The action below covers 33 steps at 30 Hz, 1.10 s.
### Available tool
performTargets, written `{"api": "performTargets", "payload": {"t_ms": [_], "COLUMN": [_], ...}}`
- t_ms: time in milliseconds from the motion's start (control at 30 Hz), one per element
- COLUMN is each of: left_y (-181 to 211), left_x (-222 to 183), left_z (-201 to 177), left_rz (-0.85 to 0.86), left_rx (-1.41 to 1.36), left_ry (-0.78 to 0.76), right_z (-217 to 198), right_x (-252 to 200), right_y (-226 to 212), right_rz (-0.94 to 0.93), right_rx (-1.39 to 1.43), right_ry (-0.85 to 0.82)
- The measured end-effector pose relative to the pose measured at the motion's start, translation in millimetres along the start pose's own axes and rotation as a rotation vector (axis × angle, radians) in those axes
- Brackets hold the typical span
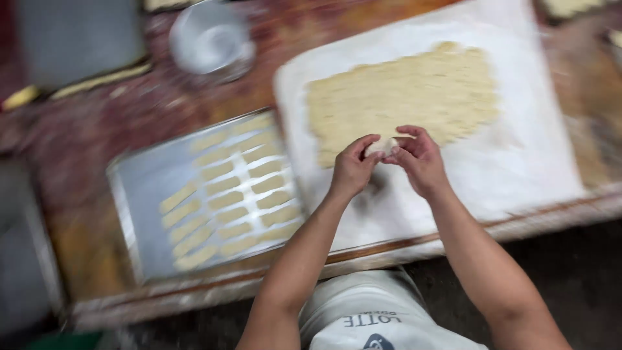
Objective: Arranging pre-cut dough pieces onto a baking tray in organized rows.
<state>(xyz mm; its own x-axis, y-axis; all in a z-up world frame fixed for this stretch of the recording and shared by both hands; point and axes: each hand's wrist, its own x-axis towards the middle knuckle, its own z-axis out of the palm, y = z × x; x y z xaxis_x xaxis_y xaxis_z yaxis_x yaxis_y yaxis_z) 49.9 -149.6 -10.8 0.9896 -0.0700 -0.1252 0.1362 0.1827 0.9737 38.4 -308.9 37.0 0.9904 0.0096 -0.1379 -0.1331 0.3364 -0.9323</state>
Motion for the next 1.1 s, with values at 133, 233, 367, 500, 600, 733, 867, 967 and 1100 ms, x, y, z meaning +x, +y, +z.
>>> {"api": "performTargets", "payload": {"t_ms": [133, 233, 367, 500, 600, 733, 867, 967, 1100], "left_y": [32.9, 34.8, 54.3, 63.8, 61.5, 53.5, 70.3, 119.4, 166.3], "left_x": [-41.4, -72.0, -99.0, -92.3, -90.7, -99.3, -107.9, -119.3, -119.6], "left_z": [-153.0, -274.8, -395.1, -457.5, -473.5, -481.7, -466.8, -446.8, -441.4], "left_rz": [0.135, 0.202, 0.139, -0.069, -0.142, -0.005, 0.227, -0.003, -0.434], "left_rx": [0.209, 0.368, 0.567, 0.733, 1.062, 1.081, 1.165, 1.235, 1.304], "left_ry": [0.268, 0.371, 0.533, 0.502, 0.386, 0.431, 0.382, 0.107, -0.119], "right_z": [143.1, 248.6, 371.0, 433.0, 430.2, 425.5, 441.9, 451.3, 450.1], "right_x": [22.5, 33.7, 43.5, 61.3, 67.4, 55.9, 26.4, 6.7, 10.7], "right_y": [58.6, 115.6, 173.2, 216.2, 244.0, 227.3, 188.8, 169.7, 166.6], "right_rz": [0.075, 0.112, -0.075, -0.341, -0.484, -0.62, -0.71, -0.498, -0.418], "right_rx": [-0.296, -0.441, -0.789, -1.161, -1.381, -1.356, -1.653, -1.866, -2.066], "right_ry": [-0.281, -0.46, -0.595, -0.684, -0.698, -0.652, -0.735, -0.938, -0.998]}}
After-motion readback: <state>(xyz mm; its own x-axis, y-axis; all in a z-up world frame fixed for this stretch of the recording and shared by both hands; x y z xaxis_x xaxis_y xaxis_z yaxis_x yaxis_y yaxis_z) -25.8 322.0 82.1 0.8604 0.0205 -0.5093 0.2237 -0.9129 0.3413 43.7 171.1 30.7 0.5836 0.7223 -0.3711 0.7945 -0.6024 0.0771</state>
